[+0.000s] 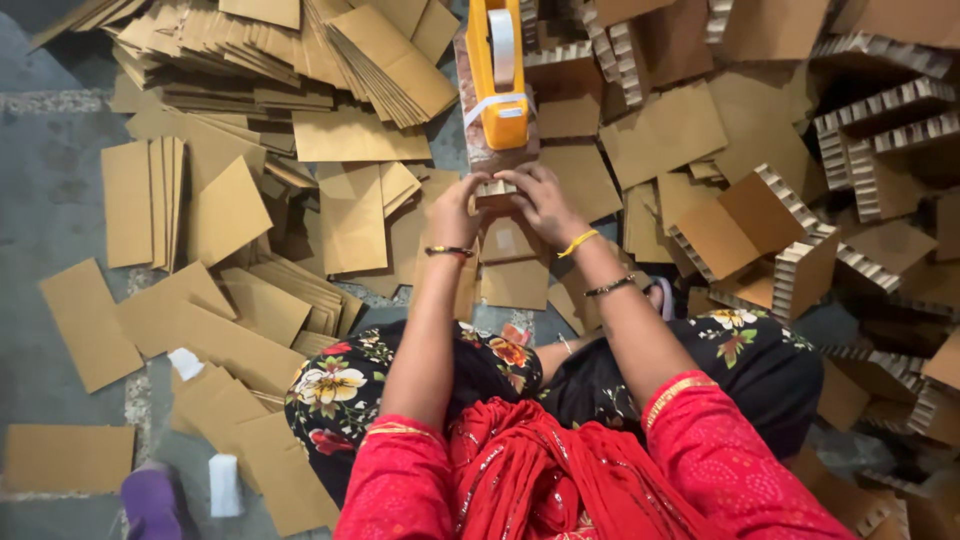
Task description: The person sits on the floor surrounded by cardboard pieces and assembles small boxes by folding the cardboard and securing the edges with a tape dispenser. The person repeatedly picks up flat cardboard pieces, folds them into box shapes, and tapes them together.
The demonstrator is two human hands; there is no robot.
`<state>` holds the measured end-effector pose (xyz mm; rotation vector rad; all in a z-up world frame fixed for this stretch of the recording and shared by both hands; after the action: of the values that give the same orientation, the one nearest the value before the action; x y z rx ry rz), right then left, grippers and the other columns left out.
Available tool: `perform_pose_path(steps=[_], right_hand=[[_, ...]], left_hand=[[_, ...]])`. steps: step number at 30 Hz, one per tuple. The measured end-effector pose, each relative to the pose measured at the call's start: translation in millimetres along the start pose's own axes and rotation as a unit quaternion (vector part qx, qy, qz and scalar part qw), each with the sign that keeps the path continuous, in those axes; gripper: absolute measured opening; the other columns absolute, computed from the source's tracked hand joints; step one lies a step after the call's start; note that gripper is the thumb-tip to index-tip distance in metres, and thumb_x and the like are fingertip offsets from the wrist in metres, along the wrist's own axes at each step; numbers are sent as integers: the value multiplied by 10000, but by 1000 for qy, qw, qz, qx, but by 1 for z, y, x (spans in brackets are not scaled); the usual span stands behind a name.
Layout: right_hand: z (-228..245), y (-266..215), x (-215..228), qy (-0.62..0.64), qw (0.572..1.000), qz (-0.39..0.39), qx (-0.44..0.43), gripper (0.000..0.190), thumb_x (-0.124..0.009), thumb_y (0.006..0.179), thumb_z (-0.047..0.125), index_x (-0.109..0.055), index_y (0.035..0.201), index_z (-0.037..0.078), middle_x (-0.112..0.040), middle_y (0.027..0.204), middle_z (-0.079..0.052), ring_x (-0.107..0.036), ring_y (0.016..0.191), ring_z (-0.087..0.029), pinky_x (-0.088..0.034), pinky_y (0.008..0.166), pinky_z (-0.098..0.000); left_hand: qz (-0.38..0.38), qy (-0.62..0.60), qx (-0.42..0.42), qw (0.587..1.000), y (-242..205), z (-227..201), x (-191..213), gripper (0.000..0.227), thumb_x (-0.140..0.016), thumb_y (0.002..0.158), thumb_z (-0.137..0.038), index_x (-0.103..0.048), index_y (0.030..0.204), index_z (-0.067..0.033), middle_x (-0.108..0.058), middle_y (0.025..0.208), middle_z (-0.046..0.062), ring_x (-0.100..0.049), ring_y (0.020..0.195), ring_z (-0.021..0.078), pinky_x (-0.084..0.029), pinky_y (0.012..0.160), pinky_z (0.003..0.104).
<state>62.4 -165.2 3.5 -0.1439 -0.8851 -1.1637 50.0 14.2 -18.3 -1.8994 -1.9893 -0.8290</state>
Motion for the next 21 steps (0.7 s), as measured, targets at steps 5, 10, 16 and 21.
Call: perform_pose_path(steps=[5, 10, 16, 21], right_hand=[[-51, 25, 6, 291, 925, -201, -138, 269, -662, 1084, 171, -596, 1334, 98, -607, 1150, -11, -589, 1067, -145, -525, 960, -292], [-70, 109, 14, 294, 923, -49, -244, 248, -653, 1004, 312, -723, 1051, 79, -695, 997, 22, -620, 853, -62, -478, 640, -234], [11, 51, 29, 149, 946, -248, -143, 321, -742, 997, 300, -655, 862, 22, -602, 824, -14, -569, 746, -120, -477, 688, -291], [-4, -36, -14, 206, 919, -209, -262, 406, -750, 990, 361, -688, 765, 29, -673, 788, -24, -578, 747, -77, -463, 695, -259]], left_hand=[[-6, 74, 24, 997, 8, 1, 6, 406, -800, 765, -114, -698, 1140, -233, -750, 1023, 100, -707, 950, 344, -565, 774, 443], [-7, 68, 6, 998, 7, -8, 8, 413, -804, 740, -155, -676, 1129, -215, -750, 1033, 95, -701, 938, 342, -558, 761, 457], [8, 66, -3, 998, 13, -7, 6, 441, -819, 736, -164, -661, 1147, -195, -739, 992, 122, -697, 919, 367, -549, 749, 478], [6, 69, 29, 997, 19, 1, 3, 436, -795, 775, -135, -686, 1186, -227, -746, 993, 126, -696, 914, 375, -543, 737, 491]])
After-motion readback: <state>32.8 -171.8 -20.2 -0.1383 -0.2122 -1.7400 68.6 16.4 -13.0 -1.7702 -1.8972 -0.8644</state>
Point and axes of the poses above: each hand's wrist, its own y-axis towards the middle knuckle, its own x-axis out of the back of the hand, z = x × y, the point moved 6 cm from there along y, towards the middle knuckle
